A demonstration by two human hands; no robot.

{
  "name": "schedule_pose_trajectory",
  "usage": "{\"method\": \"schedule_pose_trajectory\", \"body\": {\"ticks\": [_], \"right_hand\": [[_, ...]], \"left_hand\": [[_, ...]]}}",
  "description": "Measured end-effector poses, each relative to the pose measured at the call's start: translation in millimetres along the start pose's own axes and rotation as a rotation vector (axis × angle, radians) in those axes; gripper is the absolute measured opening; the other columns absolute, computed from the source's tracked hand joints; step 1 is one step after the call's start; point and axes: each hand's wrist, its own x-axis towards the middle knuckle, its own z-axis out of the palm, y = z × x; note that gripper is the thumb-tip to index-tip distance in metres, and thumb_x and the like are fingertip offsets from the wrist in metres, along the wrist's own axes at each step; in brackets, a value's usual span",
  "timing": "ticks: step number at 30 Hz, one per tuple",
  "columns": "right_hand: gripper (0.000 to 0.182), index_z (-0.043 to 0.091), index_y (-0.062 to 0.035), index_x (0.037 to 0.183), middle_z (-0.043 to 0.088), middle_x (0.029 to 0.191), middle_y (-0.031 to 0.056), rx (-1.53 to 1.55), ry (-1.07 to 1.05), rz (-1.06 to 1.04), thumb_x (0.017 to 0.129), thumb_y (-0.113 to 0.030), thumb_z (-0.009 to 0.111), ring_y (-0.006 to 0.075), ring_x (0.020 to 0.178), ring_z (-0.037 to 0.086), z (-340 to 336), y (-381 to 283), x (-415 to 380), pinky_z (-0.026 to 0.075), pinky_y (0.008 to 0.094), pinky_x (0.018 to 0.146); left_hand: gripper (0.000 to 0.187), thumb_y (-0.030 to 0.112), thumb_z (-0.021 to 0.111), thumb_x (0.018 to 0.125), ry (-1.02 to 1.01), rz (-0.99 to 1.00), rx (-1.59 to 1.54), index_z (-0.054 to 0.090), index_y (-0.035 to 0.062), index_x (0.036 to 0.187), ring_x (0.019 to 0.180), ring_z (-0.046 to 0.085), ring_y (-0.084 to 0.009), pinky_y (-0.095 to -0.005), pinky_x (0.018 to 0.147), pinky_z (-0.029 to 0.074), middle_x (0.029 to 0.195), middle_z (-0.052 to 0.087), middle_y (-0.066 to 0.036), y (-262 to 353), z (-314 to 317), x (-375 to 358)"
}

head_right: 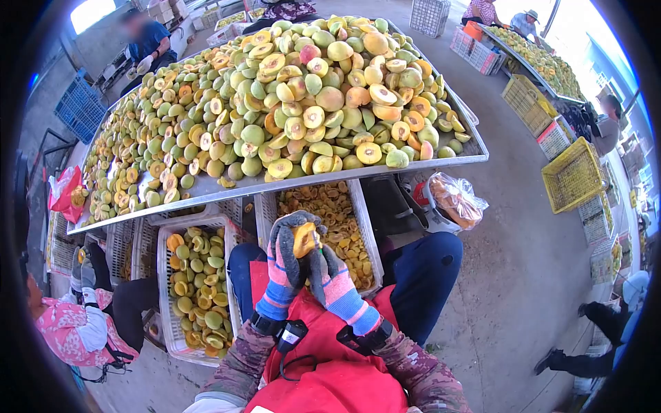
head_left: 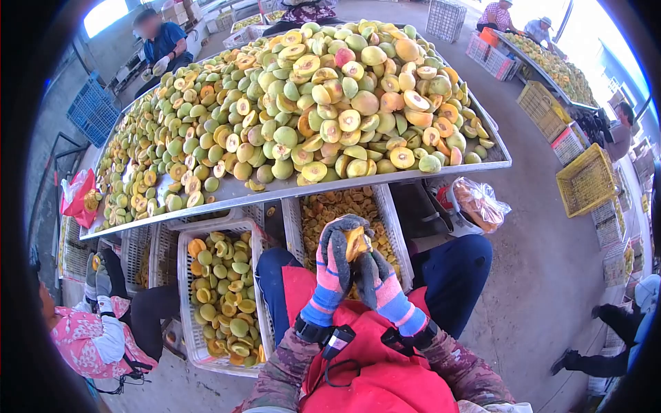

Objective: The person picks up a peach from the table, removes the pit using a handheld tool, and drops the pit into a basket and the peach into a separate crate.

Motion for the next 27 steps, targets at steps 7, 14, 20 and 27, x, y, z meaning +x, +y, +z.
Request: {"method": "schedule_pose_trajectory", "body": {"ticks": [7, 14, 20, 27], "right_hand": [[0.017, 0.051, -0.0079, 0.105, 0.052, 0.073, 0.0028, 1.036, -0.274, 0.819, 0.091, -0.018, 0.052, 0.016, 0.056, 0.052, -22, -23, 14, 0.042, 0.0292, 0.047], [0.027, 0.049, 0.0034, 0.115, 0.056, 0.097, 0.0098, -0.103, -0.323, -0.133, 0.089, -0.004, 0.048, 0.0203, 0.085, 0.056, -4, 9, -9, 0.047, 0.029, 0.077], [0.021, 0.05, 0.0044, 0.106, 0.055, 0.095, 0.0111, -0.522, -0.531, -0.336, 0.091, -0.007, 0.043, 0.0214, 0.092, 0.055, -20, -14, 6, 0.045, 0.034, 0.074], [0.022, 0.054, -0.0035, 0.109, 0.061, 0.083, 0.0034, 0.926, -0.546, 0.571, 0.09, -0.015, 0.052, 0.0146, 0.073, 0.059, -14, -5, 1, 0.046, 0.0298, 0.059]], "left_hand": [[0.034, 0.028, 0.036, 0.097, -0.125, -0.093, 0.015, 0.05, 0.0018, 0.114, 0.106, 0.054, -0.0234, -0.0342, 0.093, 0.042, 0.116, 0.053, -0.014, -9, -23, 2], [0.05, 0.043, 0.041, 0.094, 0.048, -0.5, -0.215, 0.059, -0.0033, 0.094, 0.083, 0.062, -0.0217, -0.0318, 0.074, 0.05, 0.09, 0.063, -0.014, 6, -20, 19], [0.051, 0.034, 0.043, 0.097, 0.142, -0.245, 0.036, 0.056, -0.0021, 0.063, 0.059, 0.058, -0.0174, -0.0278, 0.053, 0.045, 0.067, 0.06, -0.011, -9, -13, 16], [0.052, 0.033, 0.038, 0.098, -0.081, -0.093, 0.003, 0.056, -0.0008, 0.063, 0.058, 0.058, -0.0212, -0.0305, 0.055, 0.047, 0.069, 0.06, -0.015, -6, -20, 10]]}}
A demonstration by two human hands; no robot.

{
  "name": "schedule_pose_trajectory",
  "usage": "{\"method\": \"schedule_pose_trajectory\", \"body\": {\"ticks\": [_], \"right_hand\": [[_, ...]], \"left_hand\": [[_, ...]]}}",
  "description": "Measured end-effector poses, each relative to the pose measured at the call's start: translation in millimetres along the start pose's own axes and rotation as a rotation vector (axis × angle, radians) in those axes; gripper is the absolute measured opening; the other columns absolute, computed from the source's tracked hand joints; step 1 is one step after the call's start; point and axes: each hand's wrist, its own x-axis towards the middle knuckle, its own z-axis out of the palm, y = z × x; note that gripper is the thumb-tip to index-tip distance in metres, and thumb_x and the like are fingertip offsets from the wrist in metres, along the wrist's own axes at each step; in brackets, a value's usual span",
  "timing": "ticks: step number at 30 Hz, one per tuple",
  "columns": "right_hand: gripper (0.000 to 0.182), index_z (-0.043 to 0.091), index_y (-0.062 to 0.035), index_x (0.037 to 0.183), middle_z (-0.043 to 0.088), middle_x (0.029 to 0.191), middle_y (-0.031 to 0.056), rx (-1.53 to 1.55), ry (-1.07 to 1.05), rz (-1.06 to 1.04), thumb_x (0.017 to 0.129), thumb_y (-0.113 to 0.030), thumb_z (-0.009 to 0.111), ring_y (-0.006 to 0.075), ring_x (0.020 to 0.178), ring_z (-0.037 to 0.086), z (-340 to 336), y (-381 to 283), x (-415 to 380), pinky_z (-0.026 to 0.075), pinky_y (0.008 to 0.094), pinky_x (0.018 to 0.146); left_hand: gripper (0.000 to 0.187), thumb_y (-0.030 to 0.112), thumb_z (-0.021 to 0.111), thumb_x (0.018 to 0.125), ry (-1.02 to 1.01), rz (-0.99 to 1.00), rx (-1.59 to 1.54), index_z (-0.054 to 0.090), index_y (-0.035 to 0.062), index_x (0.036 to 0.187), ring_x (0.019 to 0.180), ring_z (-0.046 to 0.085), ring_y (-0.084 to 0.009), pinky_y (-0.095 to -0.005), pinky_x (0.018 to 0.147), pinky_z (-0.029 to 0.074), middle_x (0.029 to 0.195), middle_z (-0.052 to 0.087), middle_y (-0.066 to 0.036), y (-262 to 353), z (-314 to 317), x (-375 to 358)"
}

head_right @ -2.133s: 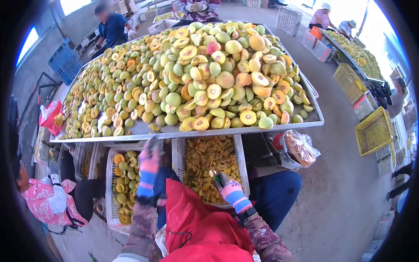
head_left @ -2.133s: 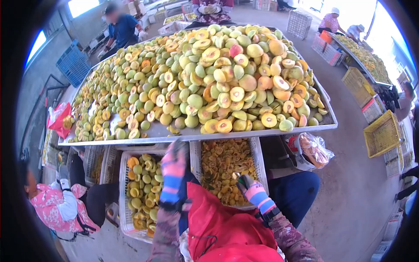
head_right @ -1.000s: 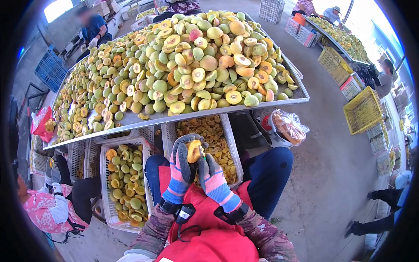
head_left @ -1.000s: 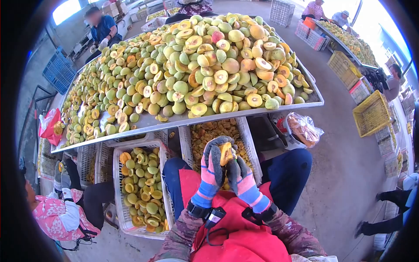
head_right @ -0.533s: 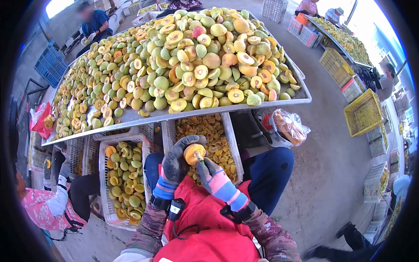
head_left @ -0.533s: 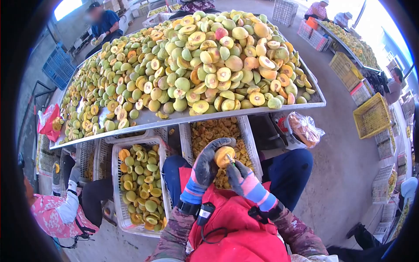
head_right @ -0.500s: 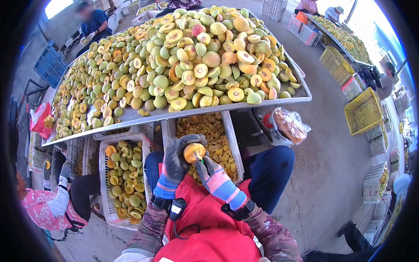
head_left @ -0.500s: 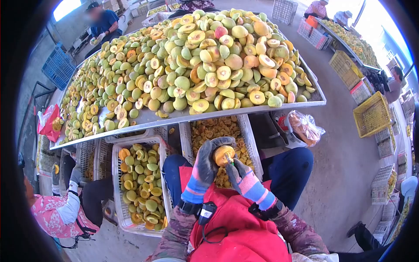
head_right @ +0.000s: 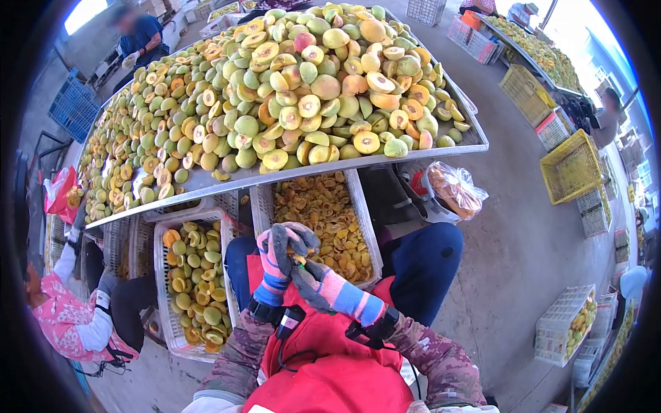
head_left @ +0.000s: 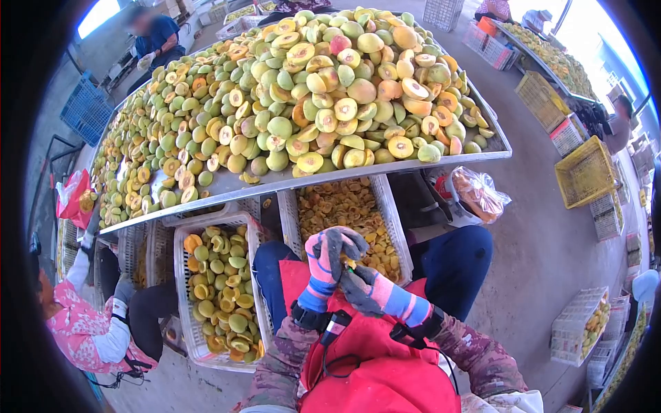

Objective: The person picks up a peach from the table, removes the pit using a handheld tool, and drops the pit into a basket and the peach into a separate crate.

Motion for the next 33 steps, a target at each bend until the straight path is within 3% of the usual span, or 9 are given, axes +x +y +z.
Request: {"method": "schedule_pose_trajectory", "body": {"ticks": [2, 6, 8, 11, 15, 17, 25, 29, 33], "right_hand": [[0.019, 0.057, -0.0048, 0.104, 0.057, 0.07, 0.0007, 0.337, 0.021, 0.251, 0.09, -0.019, 0.055, 0.0137, 0.062, 0.054, -1, -13, 0, 0.045, 0.0297, 0.058], [0.021, 0.056, -0.0091, 0.109, 0.054, 0.083, -0.0058, -0.21, -0.184, 0.219, 0.091, -0.018, 0.056, 0.005, 0.07, 0.051, -22, -30, 3, 0.043, 0.0209, 0.061], [0.017, 0.058, -0.0079, 0.104, 0.054, 0.077, -0.0043, -0.363, -0.251, 0.08, 0.09, -0.018, 0.056, 0.004, 0.068, 0.051, -19, -45, 0, 0.041, 0.0192, 0.058], [0.03, 0.057, -0.0062, 0.099, 0.051, 0.068, -0.0019, 0.427, -0.302, 0.539, 0.093, -0.034, 0.046, 0.0055, 0.056, 0.046, -31, -44, 11, 0.035, 0.0192, 0.045], [0.031, 0.057, -0.0082, 0.103, 0.057, 0.071, 0.0037, 0.316, -0.083, 0.507, 0.092, -0.036, 0.049, 0.0121, 0.055, 0.055, -67, 11, -8, 0.041, 0.0254, 0.047], [0.032, 0.056, -0.0089, 0.105, 0.062, 0.076, 0.012, -1.473, 0.168, 0.312, 0.087, -0.036, 0.055, 0.0275, 0.065, 0.063, -81, 67, -1, 0.048, 0.036, 0.056], [0.024, 0.053, -0.0077, 0.099, 0.062, 0.079, 0.0184, -0.894, 0.385, -0.063, 0.085, -0.026, 0.058, 0.0385, 0.073, 0.06, -11, -35, 25, 0.048, 0.0457, 0.061], [0.025, 0.053, -0.0066, 0.103, 0.061, 0.076, 0.0188, -1.014, 0.33, -0.167, 0.084, -0.019, 0.061, 0.0379, 0.072, 0.061, -5, -28, 38, 0.047, 0.044, 0.057], [0.024, 0.053, -0.0073, 0.104, 0.061, 0.075, 0.0179, -1.032, 0.261, -0.174, 0.085, -0.019, 0.06, 0.0379, 0.07, 0.06, -2, -27, 41, 0.047, 0.0446, 0.057]], "left_hand": [[0.052, 0.034, 0.037, 0.098, -0.05, -0.06, -0.13, 0.054, 0.0016, 0.061, 0.06, 0.058, -0.0224, -0.0326, 0.055, 0.047, 0.068, 0.059, -0.014, -1, -3, 3], [0.052, 0.042, 0.037, 0.097, 0.046, -0.527, -0.937, 0.052, 0.0085, 0.06, 0.065, 0.057, -0.0263, -0.0393, 0.057, 0.047, 0.066, 0.058, -0.011, -7, -6, 9], [0.048, 0.046, 0.038, 0.095, -0.277, -0.516, -1.201, 0.055, 0.0112, 0.067, 0.071, 0.057, -0.0281, -0.0429, 0.06, 0.047, 0.069, 0.057, -0.01, -15, -13, 14], [0.04, 0.044, 0.044, 0.093, 0.098, -0.523, -0.963, 0.058, 0.0082, 0.08, 0.087, 0.059, -0.0307, -0.0484, 0.072, 0.052, 0.087, 0.06, -0.011, -16, -24, 13], [0.033, 0.028, 0.043, 0.096, 0.317, -0.418, -0.854, 0.05, 0.0026, 0.115, 0.106, 0.054, -0.0351, -0.0549, 0.091, 0.045, 0.116, 0.054, -0.019, -9, -42, -2], [0.035, 0.023, 0.043, 0.095, 0.38, -0.461, -0.866, 0.045, 0.0013, 0.123, 0.111, 0.052, -0.0343, -0.0523, 0.096, 0.043, 0.122, 0.051, -0.019, -15, -49, -11], [0.037, -0.003, 0.051, 0.082, 0.065, 0.057, 0.604, 0.049, -0.0031, 0.119, 0.105, 0.056, -0.0266, -0.0346, 0.092, 0.044, 0.112, 0.057, -0.015, 1, -41, -26], [0.039, -0.004, 0.053, 0.079, 0.273, -0.216, -0.027, 0.049, -0.0031, 0.118, 0.106, 0.056, -0.0313, -0.0361, 0.092, 0.044, 0.114, 0.057, -0.017, -8, -43, -29], [0.039, -0.003, 0.054, 0.077, 0.053, 0.107, 0.624, 0.051, -0.0029, 0.116, 0.106, 0.055, -0.0343, -0.0377, 0.092, 0.044, 0.115, 0.056, -0.018, 5, -46, -29]]}}
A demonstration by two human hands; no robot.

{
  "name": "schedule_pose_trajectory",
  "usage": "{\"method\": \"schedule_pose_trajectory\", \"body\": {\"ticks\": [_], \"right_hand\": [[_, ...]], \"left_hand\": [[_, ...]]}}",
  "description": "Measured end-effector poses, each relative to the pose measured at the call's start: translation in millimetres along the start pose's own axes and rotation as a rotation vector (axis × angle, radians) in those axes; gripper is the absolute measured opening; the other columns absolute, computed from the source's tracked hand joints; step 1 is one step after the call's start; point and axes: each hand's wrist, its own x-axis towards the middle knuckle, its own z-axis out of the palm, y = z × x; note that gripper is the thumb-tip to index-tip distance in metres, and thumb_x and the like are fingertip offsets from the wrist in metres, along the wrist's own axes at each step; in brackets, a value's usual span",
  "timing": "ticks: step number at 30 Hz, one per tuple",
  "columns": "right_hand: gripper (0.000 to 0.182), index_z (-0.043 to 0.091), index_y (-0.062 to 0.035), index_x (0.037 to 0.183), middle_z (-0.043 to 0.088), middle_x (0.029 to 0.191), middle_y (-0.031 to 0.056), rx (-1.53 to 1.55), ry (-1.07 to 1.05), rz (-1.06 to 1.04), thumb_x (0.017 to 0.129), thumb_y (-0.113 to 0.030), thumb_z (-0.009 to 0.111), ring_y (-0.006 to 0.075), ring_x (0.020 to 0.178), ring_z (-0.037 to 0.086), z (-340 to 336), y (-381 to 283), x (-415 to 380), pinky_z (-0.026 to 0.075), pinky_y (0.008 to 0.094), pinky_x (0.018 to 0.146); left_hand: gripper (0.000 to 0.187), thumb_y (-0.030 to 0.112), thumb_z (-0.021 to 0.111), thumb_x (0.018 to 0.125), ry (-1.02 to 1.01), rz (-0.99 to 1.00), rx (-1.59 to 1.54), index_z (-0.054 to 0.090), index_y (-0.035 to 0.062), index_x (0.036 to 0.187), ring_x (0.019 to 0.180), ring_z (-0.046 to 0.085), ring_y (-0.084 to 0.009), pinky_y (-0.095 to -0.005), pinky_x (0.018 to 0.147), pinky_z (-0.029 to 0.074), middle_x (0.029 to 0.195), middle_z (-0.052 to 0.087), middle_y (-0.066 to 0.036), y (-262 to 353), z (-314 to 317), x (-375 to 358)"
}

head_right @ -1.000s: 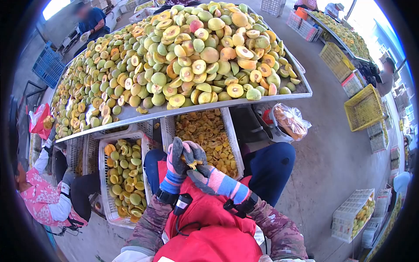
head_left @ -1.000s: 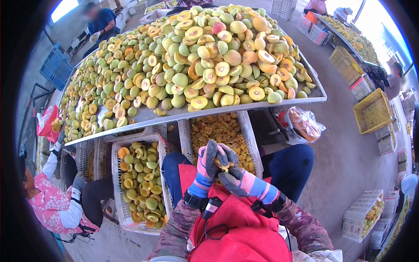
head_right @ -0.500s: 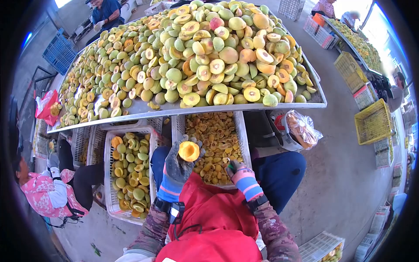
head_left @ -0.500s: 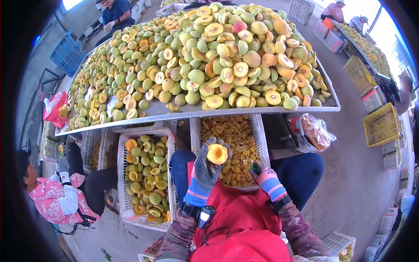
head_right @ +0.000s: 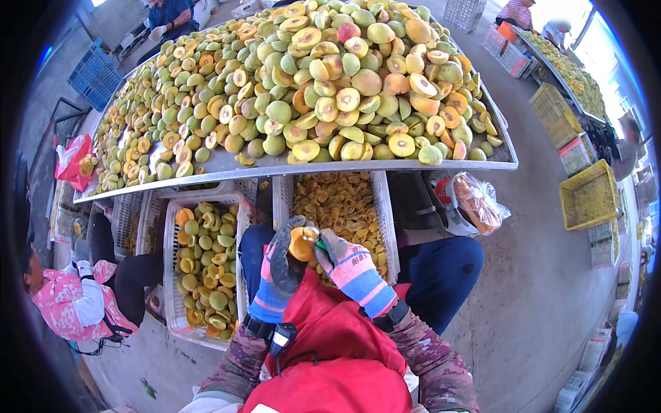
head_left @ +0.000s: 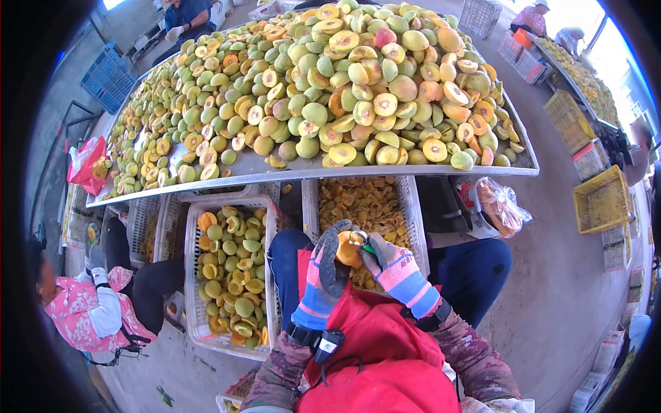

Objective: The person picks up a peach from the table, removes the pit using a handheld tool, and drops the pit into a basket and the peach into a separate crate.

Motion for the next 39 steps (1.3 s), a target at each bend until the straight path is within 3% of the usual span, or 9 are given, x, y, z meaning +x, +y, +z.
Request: {"method": "schedule_pose_trajectory", "body": {"ticks": [7, 9, 14, 15, 17, 20, 32, 37, 39], "right_hand": [[0.019, 0.054, -0.0101, 0.102, 0.06, 0.07, 0.0187, -0.231, 0.1, 0.194, 0.088, -0.022, 0.055, 0.0386, 0.065, 0.06, 25, 49, 19, 0.046, 0.0467, 0.054], [0.035, 0.055, -0.0127, 0.105, 0.064, 0.078, 0.018, -0.393, -0.134, 0.369, 0.091, -0.043, 0.044, 0.0367, 0.074, 0.063, 33, 103, 18, 0.05, 0.045, 0.065], [0.052, 0.06, -0.0132, 0.104, 0.064, 0.091, 0.0223, -0.52, -0.222, 0.255, 0.086, -0.059, 0.041, 0.0373, 0.085, 0.063, 115, 202, -22, 0.05, 0.0462, 0.076], [0.046, 0.06, -0.0114, 0.101, 0.064, 0.089, 0.0211, -0.429, -0.182, 0.257, 0.086, -0.054, 0.048, 0.0383, 0.083, 0.062, 110, 187, -24, 0.05, 0.0463, 0.072], [0.037, 0.058, -0.0098, 0.097, 0.064, 0.084, 0.0203, -0.074, -0.089, 0.438, 0.085, -0.045, 0.055, 0.0399, 0.08, 0.061, 76, 124, -9, 0.048, 0.0471, 0.067], [0.029, 0.058, -0.0075, 0.095, 0.062, 0.081, 0.0205, -0.027, -0.043, 0.305, 0.085, -0.035, 0.058, 0.0408, 0.077, 0.059, 67, 105, -6, 0.047, 0.0474, 0.063], [0.017, 0.057, 0.0, 0.092, 0.063, 0.073, 0.0136, 0.251, 0.1, 0.272, 0.085, -0.015, 0.062, 0.026, 0.063, 0.062, 15, 86, -64, 0.047, 0.0351, 0.057], [0.02, 0.056, -0.0084, 0.104, 0.052, 0.067, -0.0008, 0.887, 0.035, 0.629, 0.095, -0.025, 0.048, 0.0069, 0.048, 0.046, 17, 61, -38, 0.035, 0.0211, 0.042], [0.021, 0.056, -0.0094, 0.102, 0.05, 0.065, -0.0009, 1.032, 0.093, 0.526, 0.095, -0.027, 0.048, 0.0069, 0.047, 0.046, 16, 43, -19, 0.034, 0.0217, 0.041]], "left_hand": [[0.03, 0.005, 0.049, 0.087, 0.095, -0.066, -0.109, 0.05, -0.0031, 0.116, 0.1, 0.059, -0.0302, -0.038, 0.087, 0.048, 0.114, 0.056, -0.017, 9, -9, -7], [0.03, 0.004, 0.045, 0.088, 0.078, 0.19, 0.346, 0.049, -0.0024, 0.118, 0.097, 0.06, -0.0297, -0.0364, 0.084, 0.049, 0.111, 0.057, -0.017, 35, -43, 4], [0.032, 0.01, 0.053, 0.085, 0.236, -0.518, 0.673, 0.054, 0.0062, 0.117, 0.098, 0.058, -0.0342, -0.0398, 0.085, 0.048, 0.11, 0.058, -0.018, -132, -235, -188], [0.031, 0.013, 0.056, 0.086, -0.097, -0.384, 1.287, 0.056, 0.0079, 0.116, 0.099, 0.057, -0.0345, -0.0399, 0.087, 0.047, 0.111, 0.058, -0.018, -115, -247, -211], [0.032, 0.014, 0.059, 0.085, 0.29, -0.753, 0.95, 0.057, 0.0052, 0.115, 0.102, 0.056, -0.033, -0.0393, 0.09, 0.045, 0.112, 0.058, -0.017, -93, -241, -171], [0.04, 0.014, 0.065, 0.08, 0.495, -0.272, 0.618, 0.055, 0.0003, 0.117, 0.108, 0.054, -0.031, -0.037, 0.096, 0.041, 0.114, 0.059, -0.017, -55, -190, -30], [0.078, 0.046, 0.07, 0.067, -0.139, -0.446, 1.079, 0.043, 0.0085, 0.129, 0.11, 0.054, -0.0308, -0.0392, 0.09, 0.044, 0.123, 0.054, -0.017, -132, -70, 217], [0.05, 0.001, 0.067, 0.071, 0.216, 0.142, 0.317, 0.048, 0.0103, 0.116, 0.095, 0.058, -0.0298, -0.037, 0.085, 0.049, 0.111, 0.052, -0.011, -103, -113, 165], [0.048, -0.002, 0.062, 0.078, 0.097, -0.316, -0.718, 0.044, 0.0117, 0.121, 0.1, 0.058, -0.0274, -0.0399, 0.086, 0.049, 0.116, 0.053, -0.01, -47, -98, 124]]}}
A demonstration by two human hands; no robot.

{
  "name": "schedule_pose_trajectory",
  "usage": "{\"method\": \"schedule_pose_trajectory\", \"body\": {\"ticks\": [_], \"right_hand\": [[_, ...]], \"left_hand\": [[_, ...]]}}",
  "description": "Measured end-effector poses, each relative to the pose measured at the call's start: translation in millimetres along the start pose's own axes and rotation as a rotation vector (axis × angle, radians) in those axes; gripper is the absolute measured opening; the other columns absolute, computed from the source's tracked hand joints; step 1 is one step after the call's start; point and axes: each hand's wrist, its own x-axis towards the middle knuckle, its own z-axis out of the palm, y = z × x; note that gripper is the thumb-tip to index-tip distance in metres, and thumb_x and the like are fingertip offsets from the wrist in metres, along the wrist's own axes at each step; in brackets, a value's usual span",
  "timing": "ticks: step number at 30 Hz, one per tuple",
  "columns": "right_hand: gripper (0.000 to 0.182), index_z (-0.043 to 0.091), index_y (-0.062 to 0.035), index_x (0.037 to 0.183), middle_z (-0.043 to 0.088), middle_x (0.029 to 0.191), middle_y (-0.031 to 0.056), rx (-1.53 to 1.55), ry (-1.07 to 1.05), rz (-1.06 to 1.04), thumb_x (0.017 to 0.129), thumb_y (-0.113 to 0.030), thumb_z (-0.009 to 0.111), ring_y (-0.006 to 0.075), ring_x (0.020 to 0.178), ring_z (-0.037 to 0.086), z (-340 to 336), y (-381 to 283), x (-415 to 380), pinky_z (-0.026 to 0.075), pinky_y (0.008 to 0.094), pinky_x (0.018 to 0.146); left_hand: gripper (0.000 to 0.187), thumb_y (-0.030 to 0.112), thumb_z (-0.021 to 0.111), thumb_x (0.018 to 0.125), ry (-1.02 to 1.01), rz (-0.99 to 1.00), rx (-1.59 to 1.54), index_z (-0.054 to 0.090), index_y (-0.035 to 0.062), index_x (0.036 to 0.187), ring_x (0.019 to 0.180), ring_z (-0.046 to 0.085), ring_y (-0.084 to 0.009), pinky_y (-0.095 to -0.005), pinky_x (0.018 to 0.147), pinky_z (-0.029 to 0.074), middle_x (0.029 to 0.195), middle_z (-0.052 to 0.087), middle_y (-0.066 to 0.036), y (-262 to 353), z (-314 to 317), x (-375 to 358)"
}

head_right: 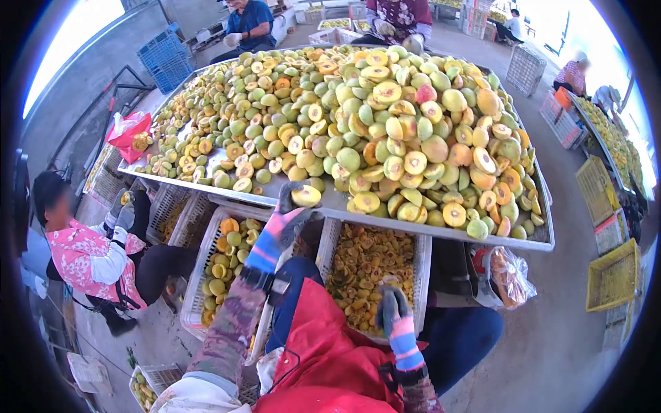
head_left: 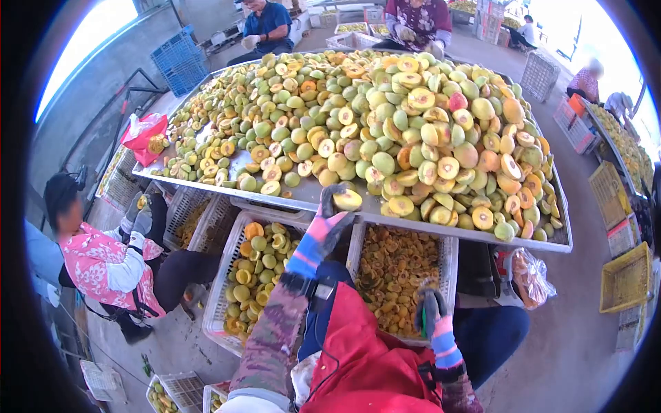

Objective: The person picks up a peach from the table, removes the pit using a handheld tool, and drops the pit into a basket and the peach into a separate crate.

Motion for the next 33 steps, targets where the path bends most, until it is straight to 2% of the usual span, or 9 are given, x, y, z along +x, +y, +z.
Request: {"method": "schedule_pose_trajectory", "body": {"ticks": [4, 5, 6, 9, 11, 14, 15, 21, 33], "right_hand": [[0.013, 0.053, -0.0123, 0.105, 0.052, 0.075, -0.0023, 0.166, 0.011, 0.013, 0.093, -0.017, 0.051, 0.0054, 0.051, 0.045, 42, -52, -13, 0.035, 0.0201, 0.042], [0.015, 0.052, -0.0101, 0.104, 0.053, 0.079, -0.0013, 0.074, -0.045, -0.005, 0.09, -0.009, 0.053, 0.0113, 0.055, 0.048, 38, -50, -18, 0.04, 0.0241, 0.047], [0.014, 0.05, -0.0055, 0.101, 0.053, 0.077, 0.003, -0.616, -0.068, -0.575, 0.087, -0.005, 0.054, 0.0205, 0.06, 0.052, 24, -20, -13, 0.045, 0.03, 0.056], [0.012, 0.052, -0.0002, 0.098, 0.056, 0.078, 0.0125, -0.798, -0.147, -0.803, 0.087, -0.005, 0.053, 0.029, 0.069, 0.057, 39, -63, -32, 0.046, 0.0341, 0.064], [0.013, 0.053, 0.0001, 0.097, 0.059, 0.079, 0.0193, -0.527, -0.11, -0.489, 0.088, -0.01, 0.054, 0.0372, 0.074, 0.059, 42, -58, -33, 0.046, 0.0388, 0.06], [0.016, 0.053, 0.0016, 0.098, 0.061, 0.08, 0.0195, -0.646, -0.065, -0.589, 0.089, -0.012, 0.055, 0.0375, 0.071, 0.06, 50, -56, -31, 0.046, 0.0395, 0.058], [0.018, 0.053, 0.0034, 0.099, 0.061, 0.081, 0.0177, -0.648, -0.037, -0.622, 0.089, -0.011, 0.055, 0.0354, 0.067, 0.06, 52, -54, -31, 0.046, 0.0384, 0.057], [0.015, 0.052, 0.0021, 0.098, 0.058, 0.074, 0.0233, -0.839, 0.112, -0.57, 0.089, -0.011, 0.053, 0.0434, 0.072, 0.057, 56, -64, -45, 0.045, 0.0436, 0.056], [0.031, 0.049, 0.0067, 0.11, 0.058, 0.094, 0.0245, -0.804, -0.126, -0.485, 0.086, -0.013, 0.054, 0.0408, 0.083, 0.058, 47, -47, -49, 0.048, 0.044, 0.069]], "left_hand": [[0.04, 0.007, 0.054, 0.084, 0.086, -0.194, -0.715, 0.045, 0.0113, 0.122, 0.103, 0.057, -0.0328, -0.0544, 0.086, 0.048, 0.114, 0.054, -0.015, -6, 54, -58], [0.04, 0.006, 0.054, 0.083, 0.127, -0.123, -0.666, 0.046, 0.0113, 0.122, 0.102, 0.057, -0.0311, -0.0535, 0.085, 0.049, 0.113, 0.055, -0.014, -17, 65, -65], [0.04, 0.005, 0.054, 0.082, 0.167, -0.051, -0.616, 0.046, 0.0113, 0.121, 0.101, 0.056, -0.0295, -0.0527, 0.085, 0.049, 0.112, 0.055, -0.012, -28, 75, -72], [0.04, 0.0, 0.052, 0.083, 0.122, 0.152, -0.095, 0.048, 0.0096, 0.121, 0.103, 0.055, -0.0288, -0.0445, 0.087, 0.049, 0.112, 0.053, -0.013, -45, 90, -91], [0.033, 0.011, 0.05, 0.089, 0.048, 0.412, 0.545, 0.048, 0.0048, 0.121, 0.109, 0.053, -0.0315, -0.0419, 0.089, 0.049, 0.117, 0.051, -0.017, -47, 92, -103], [0.039, 0.027, 0.044, 0.094, -0.03, 0.141, -0.029, 0.047, -0.0004, 0.121, 0.11, 0.053, -0.0308, -0.0423, 0.091, 0.047, 0.12, 0.051, -0.017, -48, 107, -109], [0.049, 0.038, 0.04, 0.095, -0.009, 0.146, 0.355, 0.045, -0.0024, 0.122, 0.111, 0.052, -0.0306, -0.0428, 0.095, 0.044, 0.124, 0.05, -0.017, -57, 101, -109], [0.044, 0.023, 0.047, 0.086, 0.023, 0.104, -0.365, 0.046, 0.0021, 0.124, 0.109, 0.053, -0.0353, -0.047, 0.096, 0.043, 0.124, 0.05, -0.019, -45, 131, -118], [0.052, 0.048, 0.037, 0.095, 0.131, 0.077, -0.104, 0.054, 0.0006, 0.08, 0.092, 0.058, -0.0247, -0.0382, 0.071, 0.054, 0.1, 0.056, -0.015, -47, 126, -122]]}}
